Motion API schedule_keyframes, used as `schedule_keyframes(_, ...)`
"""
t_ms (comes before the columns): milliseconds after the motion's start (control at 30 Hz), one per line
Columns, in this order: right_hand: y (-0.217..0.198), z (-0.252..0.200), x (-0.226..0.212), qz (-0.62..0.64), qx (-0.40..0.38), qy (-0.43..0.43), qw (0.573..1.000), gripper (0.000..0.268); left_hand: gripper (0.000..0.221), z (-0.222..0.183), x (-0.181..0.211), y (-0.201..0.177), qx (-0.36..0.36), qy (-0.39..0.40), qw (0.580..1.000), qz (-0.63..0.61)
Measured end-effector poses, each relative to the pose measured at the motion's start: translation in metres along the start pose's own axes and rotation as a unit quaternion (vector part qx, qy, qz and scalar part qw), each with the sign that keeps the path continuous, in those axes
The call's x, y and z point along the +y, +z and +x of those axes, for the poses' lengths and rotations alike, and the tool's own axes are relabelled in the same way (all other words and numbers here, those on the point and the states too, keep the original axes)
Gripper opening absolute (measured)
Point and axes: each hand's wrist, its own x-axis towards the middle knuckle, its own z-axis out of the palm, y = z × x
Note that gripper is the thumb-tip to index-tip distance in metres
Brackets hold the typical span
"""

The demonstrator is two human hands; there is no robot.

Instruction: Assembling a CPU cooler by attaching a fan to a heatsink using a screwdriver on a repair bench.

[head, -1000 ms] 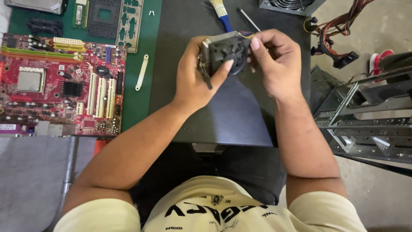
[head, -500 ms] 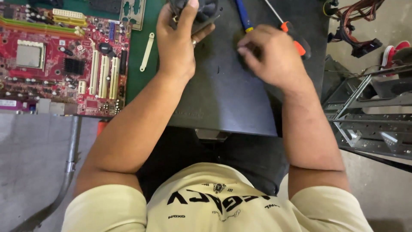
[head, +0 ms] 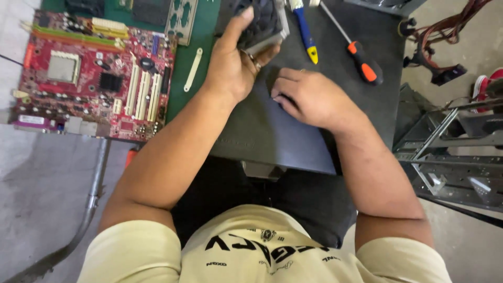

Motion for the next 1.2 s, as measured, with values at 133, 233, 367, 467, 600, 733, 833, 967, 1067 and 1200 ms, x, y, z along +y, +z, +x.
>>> schedule_keyframes(133, -0.008, -0.006, 0.003, 0.056, 0.051, 0.032, 0.997, 0.004, 0.049, -0.004, 0.005, 0.016, 0.017, -0.056, 0.998, 0.009)
schedule_keyframes(233, -0.023, -0.012, -0.005, 0.122, 0.124, 0.081, 0.981, 0.008, 0.052, -0.006, 0.009, 0.016, -0.018, -0.104, 0.994, -0.024)
schedule_keyframes(367, -0.035, -0.015, -0.006, 0.083, 0.180, 0.003, 0.980, 0.019, 0.046, -0.006, 0.006, 0.014, -0.075, -0.122, 0.989, -0.032)
schedule_keyframes(467, -0.036, -0.019, -0.003, 0.085, 0.204, 0.011, 0.975, 0.022, 0.043, -0.006, 0.003, 0.004, -0.113, -0.120, 0.986, -0.033)
schedule_keyframes(600, -0.038, -0.021, -0.003, 0.062, 0.240, 0.023, 0.969, 0.015, 0.053, -0.002, -0.004, -0.018, -0.176, -0.166, 0.968, -0.066)
schedule_keyframes(733, -0.035, -0.023, 0.001, 0.048, 0.248, 0.029, 0.967, 0.014, 0.039, -0.005, -0.006, -0.016, -0.185, -0.137, 0.971, -0.057)
schedule_keyframes(833, -0.037, -0.022, -0.007, 0.053, 0.252, 0.036, 0.966, 0.010, 0.051, -0.007, -0.002, -0.016, -0.143, -0.203, 0.965, -0.083)
schedule_keyframes(967, -0.034, -0.024, -0.010, 0.040, 0.262, 0.044, 0.963, 0.005, 0.052, -0.013, -0.001, -0.016, -0.204, -0.183, 0.958, -0.087)
schedule_keyframes(1067, -0.031, -0.026, -0.008, 0.095, 0.315, 0.041, 0.944, 0.014, 0.052, -0.011, -0.003, -0.020, -0.235, -0.208, 0.942, -0.116)
schedule_keyframes(1200, -0.031, -0.026, -0.007, 0.084, 0.339, 0.022, 0.937, 0.005, 0.053, -0.007, -0.005, -0.023, -0.254, -0.228, 0.930, -0.134)
